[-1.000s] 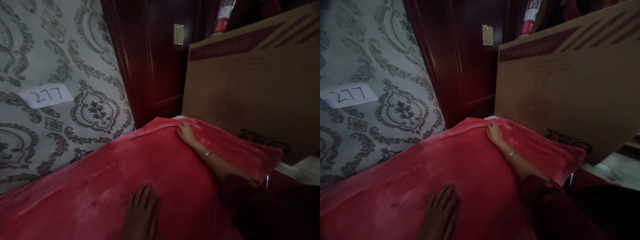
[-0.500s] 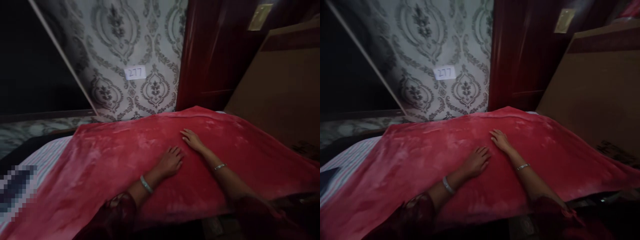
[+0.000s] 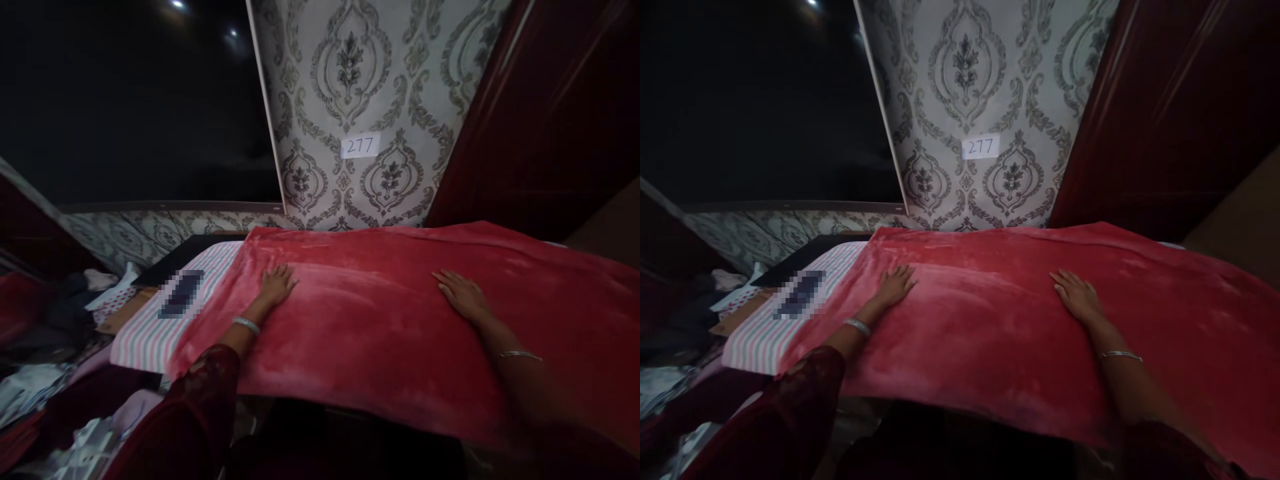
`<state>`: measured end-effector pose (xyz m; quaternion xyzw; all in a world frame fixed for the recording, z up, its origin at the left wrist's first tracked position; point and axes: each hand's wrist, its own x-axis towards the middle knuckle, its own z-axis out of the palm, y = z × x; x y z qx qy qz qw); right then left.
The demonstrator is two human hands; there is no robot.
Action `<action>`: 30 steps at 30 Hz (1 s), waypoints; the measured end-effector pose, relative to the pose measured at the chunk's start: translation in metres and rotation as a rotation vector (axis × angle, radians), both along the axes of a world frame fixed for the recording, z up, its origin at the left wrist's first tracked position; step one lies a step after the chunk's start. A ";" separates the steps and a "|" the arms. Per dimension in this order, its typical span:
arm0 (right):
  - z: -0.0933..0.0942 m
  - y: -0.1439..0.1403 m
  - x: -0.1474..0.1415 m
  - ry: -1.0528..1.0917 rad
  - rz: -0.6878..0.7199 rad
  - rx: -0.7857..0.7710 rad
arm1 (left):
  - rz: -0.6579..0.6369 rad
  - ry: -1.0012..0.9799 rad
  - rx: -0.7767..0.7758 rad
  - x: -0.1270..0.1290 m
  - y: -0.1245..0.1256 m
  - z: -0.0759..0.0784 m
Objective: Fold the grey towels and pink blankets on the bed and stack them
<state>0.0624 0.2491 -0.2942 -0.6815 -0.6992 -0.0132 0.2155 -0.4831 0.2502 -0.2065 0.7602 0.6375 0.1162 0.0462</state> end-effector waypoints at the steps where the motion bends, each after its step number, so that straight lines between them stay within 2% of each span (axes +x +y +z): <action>1: 0.001 0.001 -0.001 0.023 -0.005 0.010 | 0.027 -0.024 0.018 -0.016 0.001 0.001; 3: 0.007 0.004 -0.008 0.085 -0.021 0.039 | 0.039 -0.060 0.045 -0.040 0.006 0.003; 6: 0.023 0.009 -0.031 0.252 -0.023 0.087 | 0.026 -0.135 0.075 -0.057 0.017 0.003; 9: 0.038 0.018 -0.064 0.474 0.029 0.103 | 0.023 -0.208 0.089 -0.054 0.032 0.000; 12: 0.045 0.028 -0.092 0.558 0.099 0.102 | -0.014 -0.267 0.088 -0.039 0.046 -0.003; 16: 0.041 0.038 -0.111 0.529 0.173 0.086 | -0.095 -0.324 0.062 -0.022 0.057 -0.006; 20: 0.033 0.040 -0.122 0.459 0.216 0.077 | -0.110 -0.342 0.081 -0.019 0.058 -0.011; 25: 0.029 0.038 -0.129 0.328 0.180 0.082 | -0.122 -0.309 0.099 -0.020 0.064 -0.015; 30: 0.034 0.035 -0.135 0.230 0.149 0.079 | -0.114 -0.269 0.127 -0.017 0.068 -0.014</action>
